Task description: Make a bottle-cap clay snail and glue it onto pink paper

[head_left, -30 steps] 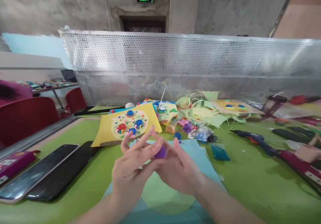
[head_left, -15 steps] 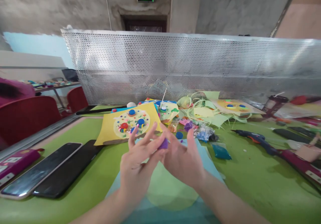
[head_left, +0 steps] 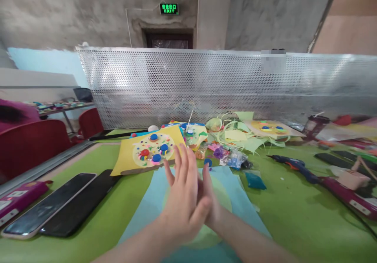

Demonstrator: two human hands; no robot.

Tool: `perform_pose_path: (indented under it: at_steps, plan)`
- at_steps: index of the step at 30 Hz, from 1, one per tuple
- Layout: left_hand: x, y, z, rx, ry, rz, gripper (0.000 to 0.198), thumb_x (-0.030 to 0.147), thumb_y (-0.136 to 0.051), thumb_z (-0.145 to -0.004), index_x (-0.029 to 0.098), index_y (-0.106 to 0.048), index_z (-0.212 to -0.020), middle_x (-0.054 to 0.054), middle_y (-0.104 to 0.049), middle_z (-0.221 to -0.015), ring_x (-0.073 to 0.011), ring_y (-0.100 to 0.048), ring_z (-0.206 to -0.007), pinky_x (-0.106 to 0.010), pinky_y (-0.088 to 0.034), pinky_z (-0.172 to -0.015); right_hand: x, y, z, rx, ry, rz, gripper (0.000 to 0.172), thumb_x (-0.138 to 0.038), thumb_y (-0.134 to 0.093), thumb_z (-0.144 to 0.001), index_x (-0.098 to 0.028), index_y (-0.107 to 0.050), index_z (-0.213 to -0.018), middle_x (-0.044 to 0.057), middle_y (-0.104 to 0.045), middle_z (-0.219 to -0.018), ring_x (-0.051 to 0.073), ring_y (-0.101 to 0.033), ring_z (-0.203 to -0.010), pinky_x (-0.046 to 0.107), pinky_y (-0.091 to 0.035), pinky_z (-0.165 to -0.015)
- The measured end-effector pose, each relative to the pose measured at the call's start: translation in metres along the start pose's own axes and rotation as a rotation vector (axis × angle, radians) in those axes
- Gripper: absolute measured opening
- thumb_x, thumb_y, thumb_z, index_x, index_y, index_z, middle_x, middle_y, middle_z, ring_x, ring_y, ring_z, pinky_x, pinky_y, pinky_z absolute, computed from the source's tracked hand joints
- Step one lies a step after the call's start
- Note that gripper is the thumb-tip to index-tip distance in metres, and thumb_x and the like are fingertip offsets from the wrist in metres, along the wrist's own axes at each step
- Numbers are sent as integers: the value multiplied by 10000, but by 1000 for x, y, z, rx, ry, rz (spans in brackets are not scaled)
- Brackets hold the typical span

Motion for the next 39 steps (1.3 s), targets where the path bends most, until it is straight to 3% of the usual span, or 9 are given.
perform_pose_path:
  at_steps: [3,6,14,18,22,25,29,32,39]
  plan:
    - [-6,-1,4,-12,22,-92,721,565,-48,-892,106,92,-1430,-158,70,-1507,-342,153,-1342,-583,137,-1038,-3,4,0,57,-143,-166,679,-680,-276,-825,-329,-238,-1405,11,-450,-1378,201,-404,-1264,450,-300,-1041]
    - [0,-15,19,-163,-101,-110,855,657,-71,-843,50,102,-1419,-223,-33,-1493,-363,118,-1344,-596,136,-1027,-17,17,-3,196,-178,-247,722,-673,-227,-839,-286,-108,-1437,63,-456,-1371,203,-413,-1260,471,-326,-1018]
    - [18,-29,30,-192,-332,96,911,690,-117,-818,50,147,-1409,-243,2,-1486,-400,-65,-1344,-535,-174,-1063,-17,30,-12,302,-176,-115,722,-668,-227,-842,-268,-129,-1435,100,-462,-1358,215,-392,-1275,464,-420,-926]
    - [12,-24,20,-186,-265,-7,942,721,-80,-791,43,126,-1412,-271,-52,-1477,-424,7,-1341,-614,-27,-1040,-12,23,-5,278,-222,-109,670,-659,-270,-845,-297,-229,-1407,50,-462,-1362,180,-439,-1241,380,-462,-899]
    - [0,-13,11,-77,-152,-113,811,647,-69,-847,104,79,-1431,-235,-77,-1489,-400,100,-1343,-651,86,-1001,-23,11,-1,156,-263,-302,734,-696,-196,-829,-272,-144,-1426,63,-455,-1370,207,-518,-1168,423,-466,-885]
    - [-6,-12,13,-150,-106,-105,787,629,-58,-860,104,44,-1437,-216,-119,-1489,-377,94,-1352,-625,111,-1011,-35,14,-3,183,-213,-347,725,-699,-209,-823,-296,-135,-1422,61,-417,-1400,206,-504,-1179,439,-452,-895]
    - [0,-18,21,-277,-178,0,860,675,-86,-833,74,63,-1430,-228,-171,-1474,-361,18,-1362,-573,112,-1041,-41,23,-7,244,-187,-276,723,-677,-208,-840,-273,-113,-1431,100,-390,-1412,197,-443,-1236,418,-450,-893]
    - [7,-20,23,-248,-258,93,884,684,-114,-828,73,145,-1413,-254,-140,-1471,-361,-70,-1359,-562,137,-1040,-39,25,-9,286,-144,-239,715,-674,-196,-845,-274,-119,-1431,104,-429,-1384,198,-425,-1250,418,-460,-880]
    - [12,-27,19,-235,-269,189,961,738,-127,-783,69,167,-1406,-249,4,-1487,-378,18,-1353,-561,166,-1026,-29,25,-5,312,-139,-205,677,-638,-259,-862,-248,-216,-1414,84,-493,-1332,191,-405,-1265,399,-447,-914]
Point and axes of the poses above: each hand's wrist, its own z-axis away from the middle knuckle, its own y-axis out of the back of the hand, x = y × z, the point moved 4 cm from there along -z, towards the middle knuckle
